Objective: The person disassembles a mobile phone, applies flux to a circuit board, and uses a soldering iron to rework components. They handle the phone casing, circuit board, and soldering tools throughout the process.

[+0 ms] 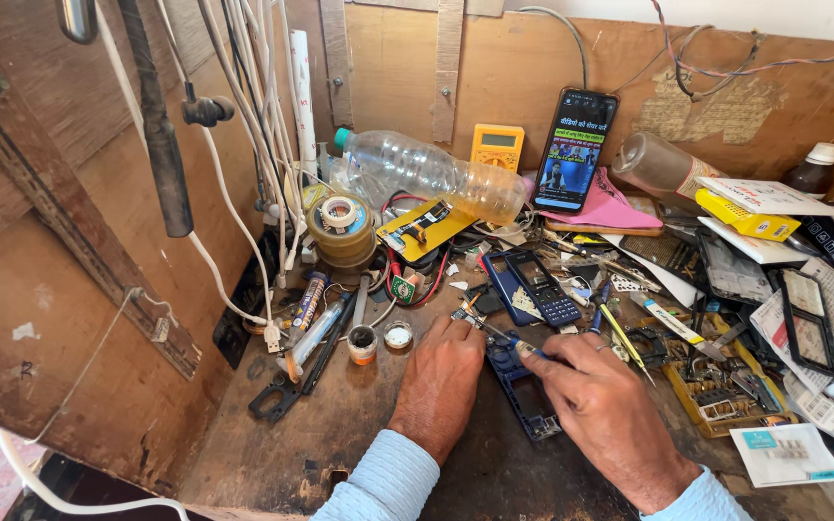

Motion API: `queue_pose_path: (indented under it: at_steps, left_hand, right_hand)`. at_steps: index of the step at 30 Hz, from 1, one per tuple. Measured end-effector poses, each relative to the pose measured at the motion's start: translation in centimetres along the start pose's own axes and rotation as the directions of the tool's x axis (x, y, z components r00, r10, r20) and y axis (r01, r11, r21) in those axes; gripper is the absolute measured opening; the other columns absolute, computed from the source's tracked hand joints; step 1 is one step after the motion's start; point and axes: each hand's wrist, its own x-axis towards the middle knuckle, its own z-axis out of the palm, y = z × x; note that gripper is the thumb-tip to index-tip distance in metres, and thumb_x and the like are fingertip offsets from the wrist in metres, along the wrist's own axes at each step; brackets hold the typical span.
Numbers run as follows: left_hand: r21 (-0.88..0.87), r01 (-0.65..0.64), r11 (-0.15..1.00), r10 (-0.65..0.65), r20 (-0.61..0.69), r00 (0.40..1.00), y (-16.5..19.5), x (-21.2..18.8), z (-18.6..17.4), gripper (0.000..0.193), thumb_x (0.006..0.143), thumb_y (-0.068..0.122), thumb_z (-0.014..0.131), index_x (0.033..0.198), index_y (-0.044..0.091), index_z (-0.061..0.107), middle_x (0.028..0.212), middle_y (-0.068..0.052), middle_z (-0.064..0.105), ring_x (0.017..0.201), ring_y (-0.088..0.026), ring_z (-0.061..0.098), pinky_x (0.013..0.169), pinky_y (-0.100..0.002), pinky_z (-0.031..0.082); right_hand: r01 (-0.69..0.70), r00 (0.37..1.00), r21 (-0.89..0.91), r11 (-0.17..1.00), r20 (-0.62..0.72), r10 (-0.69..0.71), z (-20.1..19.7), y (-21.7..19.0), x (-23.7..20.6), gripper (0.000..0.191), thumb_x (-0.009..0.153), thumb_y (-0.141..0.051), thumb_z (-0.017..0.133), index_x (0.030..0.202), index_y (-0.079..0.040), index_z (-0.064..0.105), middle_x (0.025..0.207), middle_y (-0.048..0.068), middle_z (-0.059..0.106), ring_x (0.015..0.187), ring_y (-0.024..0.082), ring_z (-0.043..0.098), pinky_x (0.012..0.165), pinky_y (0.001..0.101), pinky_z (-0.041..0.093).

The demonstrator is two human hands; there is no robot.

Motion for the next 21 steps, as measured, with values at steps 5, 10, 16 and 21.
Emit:
queue_pose_path:
  at_steps: [5,10,16,21]
  left_hand:
    - [-0.004,0.0,1.0,0.0,-0.004,1.0,0.1,0.0,-0.1,0.015,0.078,-0.003,0.063,0.091,-0.001,0.069,0.098,-0.016,0.068,0.103,-0.031,0.062,0.089,-0.04,0.053]
    - [-0.005,0.004,1.0,-0.004,-0.011,1.0,0.2,0.1,-0.2,0.014,0.078,-0.003,0.063,0.092,-0.002,0.068,0.098,-0.016,0.067,0.103,-0.031,0.062,0.087,-0.04,0.054]
    - [-0.019,0.016,1.0,-0.016,-0.006,1.0,0.2,-0.1,-0.3,0.015,0.079,-0.003,0.064,0.093,-0.001,0.068,0.098,-0.015,0.067,0.103,-0.031,0.062,0.087,-0.04,0.054]
    - [-0.019,0.006,1.0,-0.006,-0.004,1.0,0.1,0.0,-0.3,0.016,0.079,-0.003,0.063,0.094,-0.001,0.069,0.099,-0.015,0.067,0.103,-0.031,0.062,0.088,-0.041,0.053]
  right_hand:
    - [-0.045,0.997,0.03,0.999,-0.065,0.047,0.0,-0.4,0.2,0.032,0.074,0.001,0.076,0.105,-0.006,0.078,0.098,0.008,0.07,0.092,0.026,0.068,0.08,0.0369,0.054]
    - [-0.095,0.995,0.064,0.993,-0.024,0.097,0.6,-0.4,0.4,0.031,0.075,0.0,0.077,0.105,-0.007,0.079,0.097,0.006,0.07,0.09,0.024,0.069,0.078,0.0358,0.055]
    - [-0.065,0.998,0.037,0.997,0.003,0.065,1.3,0.0,0.0,0.032,0.073,0.001,0.076,0.104,-0.007,0.079,0.1,0.007,0.069,0.094,0.026,0.067,0.081,0.0374,0.054]
    - [0.012,0.997,-0.027,1.0,0.071,-0.01,1.3,0.4,-0.2,0.033,0.074,0.002,0.074,0.106,-0.006,0.078,0.103,0.007,0.068,0.097,0.028,0.065,0.084,0.0395,0.052]
